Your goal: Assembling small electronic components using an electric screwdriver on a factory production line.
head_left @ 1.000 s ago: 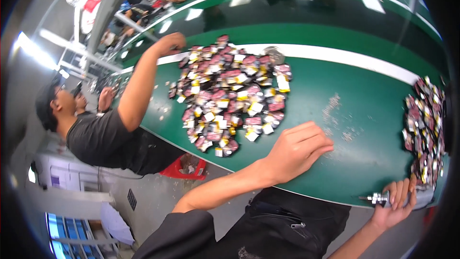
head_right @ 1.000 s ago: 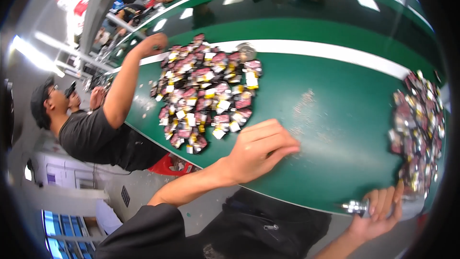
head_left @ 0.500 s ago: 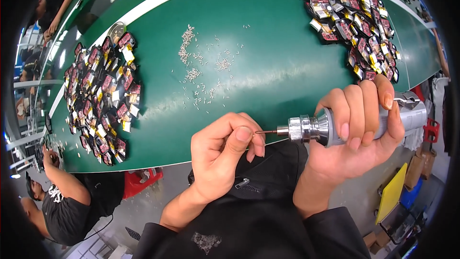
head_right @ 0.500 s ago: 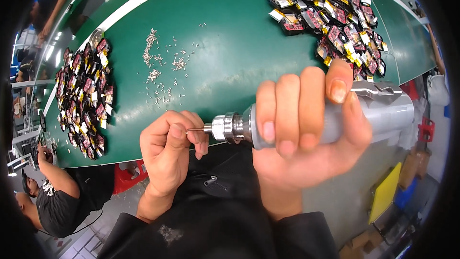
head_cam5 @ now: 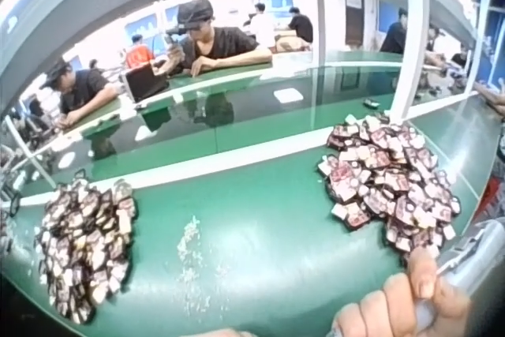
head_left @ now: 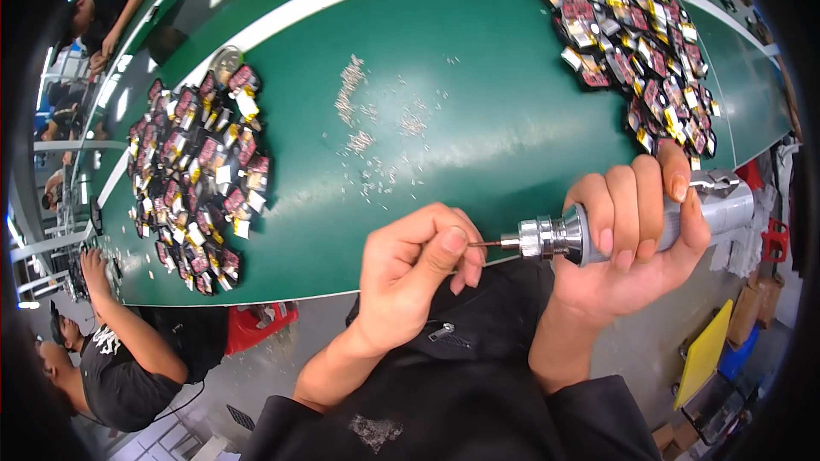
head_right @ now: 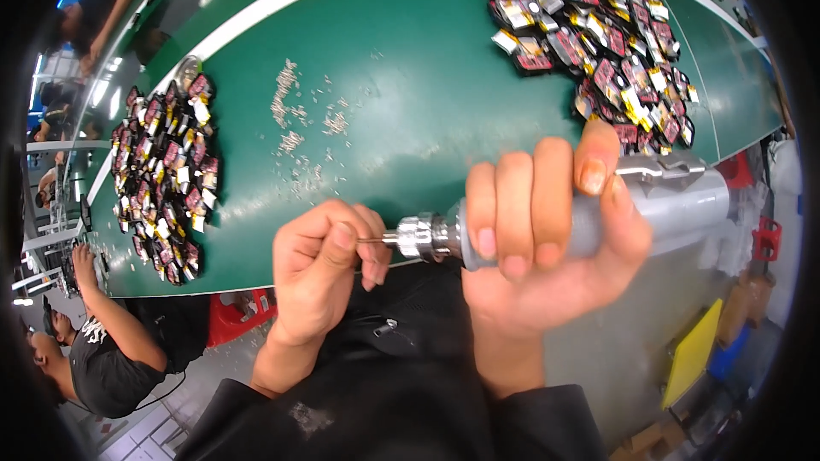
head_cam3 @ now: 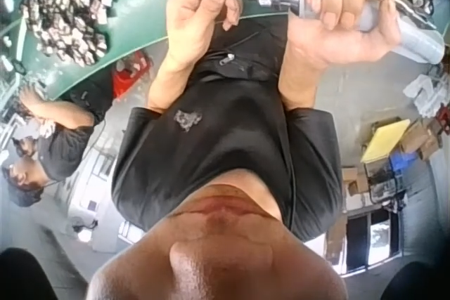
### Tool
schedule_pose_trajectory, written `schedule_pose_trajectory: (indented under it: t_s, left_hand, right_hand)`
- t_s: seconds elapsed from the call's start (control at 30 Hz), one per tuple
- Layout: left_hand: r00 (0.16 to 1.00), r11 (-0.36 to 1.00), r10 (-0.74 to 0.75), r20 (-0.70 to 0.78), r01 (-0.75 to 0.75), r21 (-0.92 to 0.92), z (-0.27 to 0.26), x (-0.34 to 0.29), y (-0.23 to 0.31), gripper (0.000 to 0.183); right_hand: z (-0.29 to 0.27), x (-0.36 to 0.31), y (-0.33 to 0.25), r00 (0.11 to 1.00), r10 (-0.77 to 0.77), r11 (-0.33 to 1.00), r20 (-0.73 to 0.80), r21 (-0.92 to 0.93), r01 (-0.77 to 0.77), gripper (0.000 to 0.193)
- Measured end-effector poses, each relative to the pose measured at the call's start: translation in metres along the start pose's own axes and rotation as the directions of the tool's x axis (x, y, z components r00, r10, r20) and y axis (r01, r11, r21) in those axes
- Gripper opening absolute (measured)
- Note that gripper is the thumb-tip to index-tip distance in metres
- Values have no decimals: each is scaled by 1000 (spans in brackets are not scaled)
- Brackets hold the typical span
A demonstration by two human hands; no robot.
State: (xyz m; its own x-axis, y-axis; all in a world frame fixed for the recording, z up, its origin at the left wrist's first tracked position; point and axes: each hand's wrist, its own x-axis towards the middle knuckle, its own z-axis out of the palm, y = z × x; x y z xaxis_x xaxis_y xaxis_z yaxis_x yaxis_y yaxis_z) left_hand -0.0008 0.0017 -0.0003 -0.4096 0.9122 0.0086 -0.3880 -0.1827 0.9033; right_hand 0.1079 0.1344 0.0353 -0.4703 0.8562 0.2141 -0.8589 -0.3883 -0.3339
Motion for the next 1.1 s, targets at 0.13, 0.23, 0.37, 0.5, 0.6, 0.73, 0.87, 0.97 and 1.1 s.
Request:
schedule_pose_trajectory:
  t_s: [0.13,0.23,0.37,0.5,0.6,0.73,0.87,0.97,1.1]
  left_hand:
    - [964,948,-264,-19,256,-189,0,-1,11,29]
    - [958,948,-283,49,288,-135,3,0,6,29]
    - [953,950,-287,99,297,-100,1,-6,-1,31]
    - [969,961,-236,-68,243,134,16,-12,9,24]
    - [993,914,-18,-115,63,400,21,-11,6,19]
    - [995,895,56,-79,-15,446,27,-5,4,13]
    - [992,832,83,-90,-20,555,27,-6,8,10]
    - [993,874,40,-115,21,485,28,-6,10,12]
    - [998,825,62,4,-54,563,33,4,5,9]
  right_hand:
    - [4,-1,5,1000,6,1000,6,5,-6,12]
    - [-4,-6,-3,998,-36,999,-45,3,36,12]
    - [0,-12,-4,999,-39,993,-29,-110,36,13]
    - [-2,-14,-5,995,-93,991,-48,-104,87,14]
    - [-2,-13,-7,990,-123,990,-69,-81,118,14]
    - [-4,-13,-13,968,-186,978,-169,-131,165,11]
    - [-2,-11,-9,985,-112,994,-131,-13,111,11]
    - [-4,-11,-5,985,-87,996,-150,8,89,12]
    - [-11,-13,-19,985,-97,995,-143,-18,96,13]
